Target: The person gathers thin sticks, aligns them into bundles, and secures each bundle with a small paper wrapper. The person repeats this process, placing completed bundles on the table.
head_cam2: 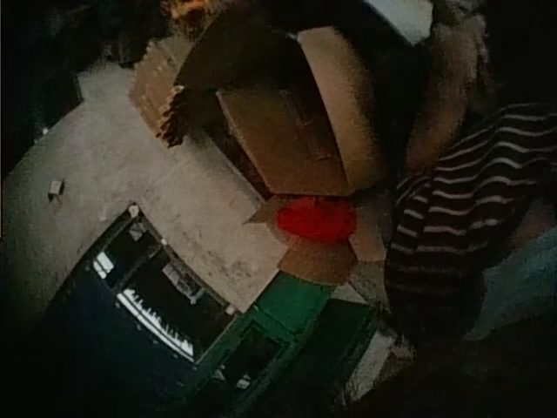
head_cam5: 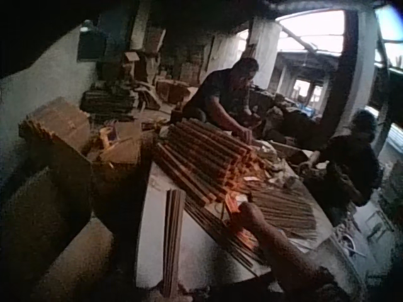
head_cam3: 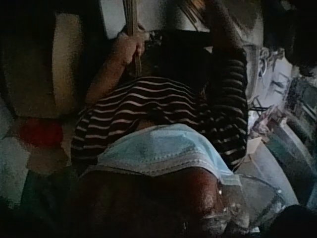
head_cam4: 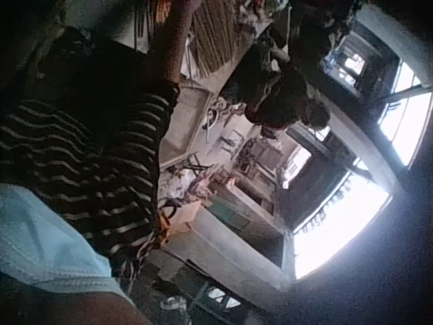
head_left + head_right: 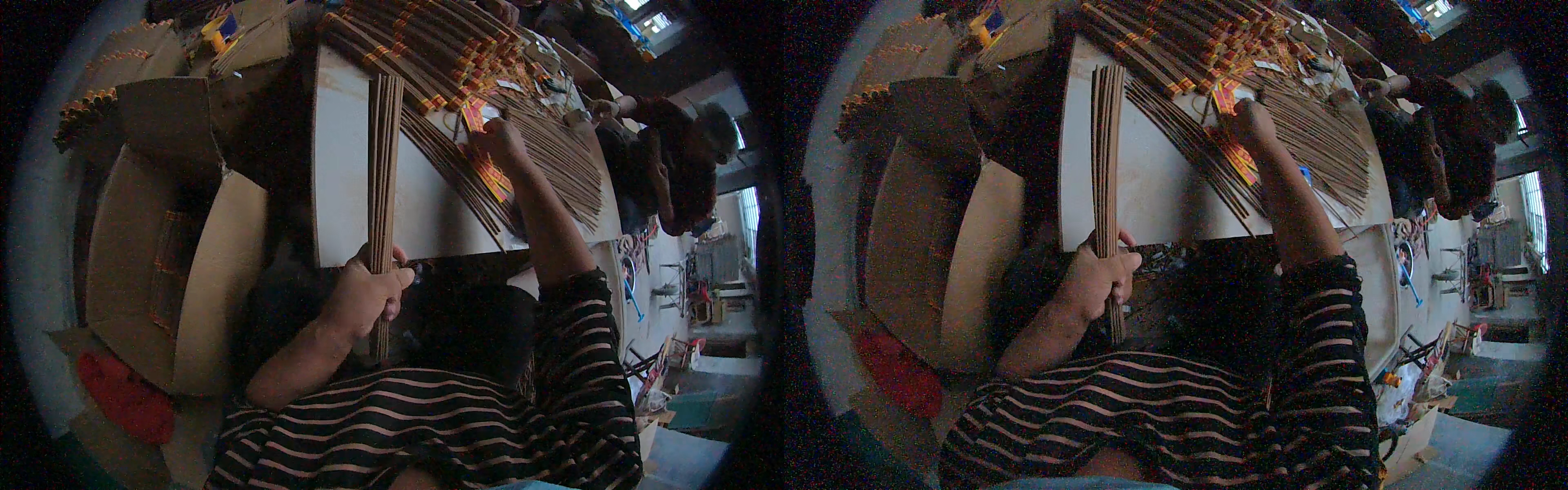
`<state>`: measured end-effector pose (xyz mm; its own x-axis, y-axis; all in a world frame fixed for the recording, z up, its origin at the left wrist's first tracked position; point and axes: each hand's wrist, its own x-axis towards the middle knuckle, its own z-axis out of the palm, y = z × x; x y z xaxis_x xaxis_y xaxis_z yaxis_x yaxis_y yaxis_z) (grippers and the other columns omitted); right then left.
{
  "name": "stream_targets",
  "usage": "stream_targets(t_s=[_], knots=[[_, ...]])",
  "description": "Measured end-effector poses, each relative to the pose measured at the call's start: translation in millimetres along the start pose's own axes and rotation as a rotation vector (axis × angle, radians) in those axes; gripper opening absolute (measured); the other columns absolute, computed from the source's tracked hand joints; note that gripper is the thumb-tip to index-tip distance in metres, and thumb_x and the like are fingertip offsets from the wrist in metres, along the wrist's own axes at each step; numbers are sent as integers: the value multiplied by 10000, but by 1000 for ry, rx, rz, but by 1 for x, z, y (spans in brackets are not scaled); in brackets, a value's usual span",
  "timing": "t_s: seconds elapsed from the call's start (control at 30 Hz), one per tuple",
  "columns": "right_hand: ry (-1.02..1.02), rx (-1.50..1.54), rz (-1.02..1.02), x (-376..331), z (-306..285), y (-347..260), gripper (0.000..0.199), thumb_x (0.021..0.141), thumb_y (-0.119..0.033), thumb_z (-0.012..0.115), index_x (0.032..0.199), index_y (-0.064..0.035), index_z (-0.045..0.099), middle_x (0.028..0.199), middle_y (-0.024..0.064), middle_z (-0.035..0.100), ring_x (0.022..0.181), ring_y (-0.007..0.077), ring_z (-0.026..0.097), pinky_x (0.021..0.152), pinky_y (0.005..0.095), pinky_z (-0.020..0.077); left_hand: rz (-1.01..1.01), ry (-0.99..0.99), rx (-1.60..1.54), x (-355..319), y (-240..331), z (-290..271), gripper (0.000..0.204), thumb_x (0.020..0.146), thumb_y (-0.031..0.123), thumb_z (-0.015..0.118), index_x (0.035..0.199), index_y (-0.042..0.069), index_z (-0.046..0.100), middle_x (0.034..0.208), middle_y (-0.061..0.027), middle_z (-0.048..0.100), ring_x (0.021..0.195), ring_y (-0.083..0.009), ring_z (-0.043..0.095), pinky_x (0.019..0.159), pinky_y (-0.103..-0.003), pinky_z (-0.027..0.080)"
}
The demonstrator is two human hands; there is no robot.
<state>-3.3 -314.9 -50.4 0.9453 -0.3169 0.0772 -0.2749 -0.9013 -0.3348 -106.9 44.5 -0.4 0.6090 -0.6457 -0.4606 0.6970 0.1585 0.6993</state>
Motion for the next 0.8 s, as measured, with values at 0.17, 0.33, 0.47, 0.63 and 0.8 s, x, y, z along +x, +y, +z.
stream_targets(t_s=[0.17,0.33,0.47,0.63,0.8], knots=[[-54,3,51,13,11,-3,203,665,-190,676,683,0,609,635,93,602,571,176,565,557,312,454,-26,30,-39,5,1,-2,177,771,6,566,895,56,450,542,0,417,357,-91,380,331,-230,330],[-51,-72,50,13,4,-8,215,639,-188,702,745,-12,640,670,95,610,589,181,574,575,320,464,-16,7,-46,4,0,-4,171,772,4,566,889,55,451,550,-2,422,356,-90,386,327,-226,330],[8,-10,20,13,3,-8,166,638,-126,679,763,-22,648,705,95,620,638,180,586,615,316,469,-24,20,-20,1,1,-2,167,775,6,564,888,54,451,559,-5,426,358,-89,392,326,-223,329],[139,135,-186,4,-14,-6,132,683,-47,621,810,-52,654,717,78,627,677,153,589,633,294,462,5,-2,-57,1,-1,-2,168,776,4,564,893,54,453,567,-2,423,365,-82,382,330,-222,332],[155,321,71,-6,-38,-31,106,735,-101,620,828,-58,650,800,70,633,685,169,578,617,290,447,32,-6,-56,0,-6,-4,166,778,3,560,896,53,454,576,-5,424,374,-79,376,332,-223,329]])
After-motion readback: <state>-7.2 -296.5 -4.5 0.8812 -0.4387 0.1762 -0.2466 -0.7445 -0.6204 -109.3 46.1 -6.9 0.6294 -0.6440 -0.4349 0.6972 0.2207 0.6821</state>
